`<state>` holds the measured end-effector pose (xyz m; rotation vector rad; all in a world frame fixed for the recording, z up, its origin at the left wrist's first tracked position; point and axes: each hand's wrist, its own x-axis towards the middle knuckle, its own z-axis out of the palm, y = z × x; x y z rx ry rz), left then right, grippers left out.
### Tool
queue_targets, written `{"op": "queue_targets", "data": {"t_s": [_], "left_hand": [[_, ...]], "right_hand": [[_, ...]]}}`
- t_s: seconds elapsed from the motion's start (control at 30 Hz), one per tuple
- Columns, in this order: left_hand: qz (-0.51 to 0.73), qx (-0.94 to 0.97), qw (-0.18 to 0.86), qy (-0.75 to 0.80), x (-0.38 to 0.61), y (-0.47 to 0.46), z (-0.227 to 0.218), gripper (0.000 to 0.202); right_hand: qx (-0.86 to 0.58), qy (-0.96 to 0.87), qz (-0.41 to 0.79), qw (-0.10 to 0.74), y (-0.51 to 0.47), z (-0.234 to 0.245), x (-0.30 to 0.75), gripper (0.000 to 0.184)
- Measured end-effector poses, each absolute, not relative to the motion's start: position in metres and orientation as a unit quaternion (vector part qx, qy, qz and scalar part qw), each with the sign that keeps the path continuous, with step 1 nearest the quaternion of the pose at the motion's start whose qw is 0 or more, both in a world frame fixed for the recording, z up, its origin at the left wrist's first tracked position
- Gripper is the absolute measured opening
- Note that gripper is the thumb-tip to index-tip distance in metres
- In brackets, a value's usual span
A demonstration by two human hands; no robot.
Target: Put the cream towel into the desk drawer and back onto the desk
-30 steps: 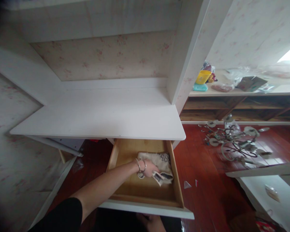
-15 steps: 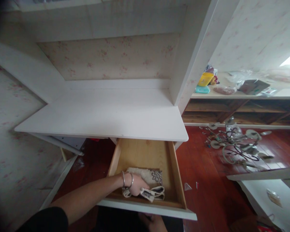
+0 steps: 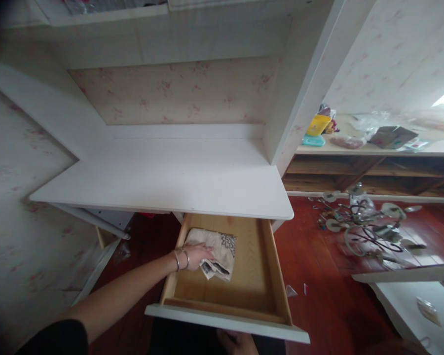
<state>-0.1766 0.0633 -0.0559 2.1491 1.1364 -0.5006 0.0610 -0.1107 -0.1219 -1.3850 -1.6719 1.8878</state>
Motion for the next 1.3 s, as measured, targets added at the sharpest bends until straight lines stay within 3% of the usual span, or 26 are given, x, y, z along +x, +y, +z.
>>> {"op": "queue_targets", "data": {"t_s": [0.13,0.4,0.63,0.9,1.1,1.3], "left_hand": [[-0.151,0.834,0.250,0.468,-0.177,0.105,-0.063,0.063],[-0.041,0.810,0.203,0.548,-0.161,0.126,-0.087,0.061],[0.107,0.667,0.282,0.681,-0.105,0.118,-0.092,0.049],[0.216,0.594,0.413,0.655,-0.007,0.133,-0.078,0.044],[0.215,0.583,0.483,0.617,0.042,0.129,-0.060,0.044],[0.157,0.592,0.530,0.586,0.026,0.112,-0.048,0.047]], "right_hand": [[-0.487,-0.600,0.617,0.146,-0.112,-0.115,0.058,0.065],[-0.497,-0.613,0.593,0.159,-0.114,-0.114,0.057,0.063],[-0.481,-0.612,0.604,0.167,-0.113,-0.118,0.058,0.062],[-0.487,-0.607,0.604,0.173,-0.115,-0.124,0.058,0.062],[-0.473,-0.603,0.617,0.179,-0.113,-0.117,0.061,0.060],[-0.462,-0.587,0.635,0.197,-0.111,-0.109,0.062,0.060]]}}
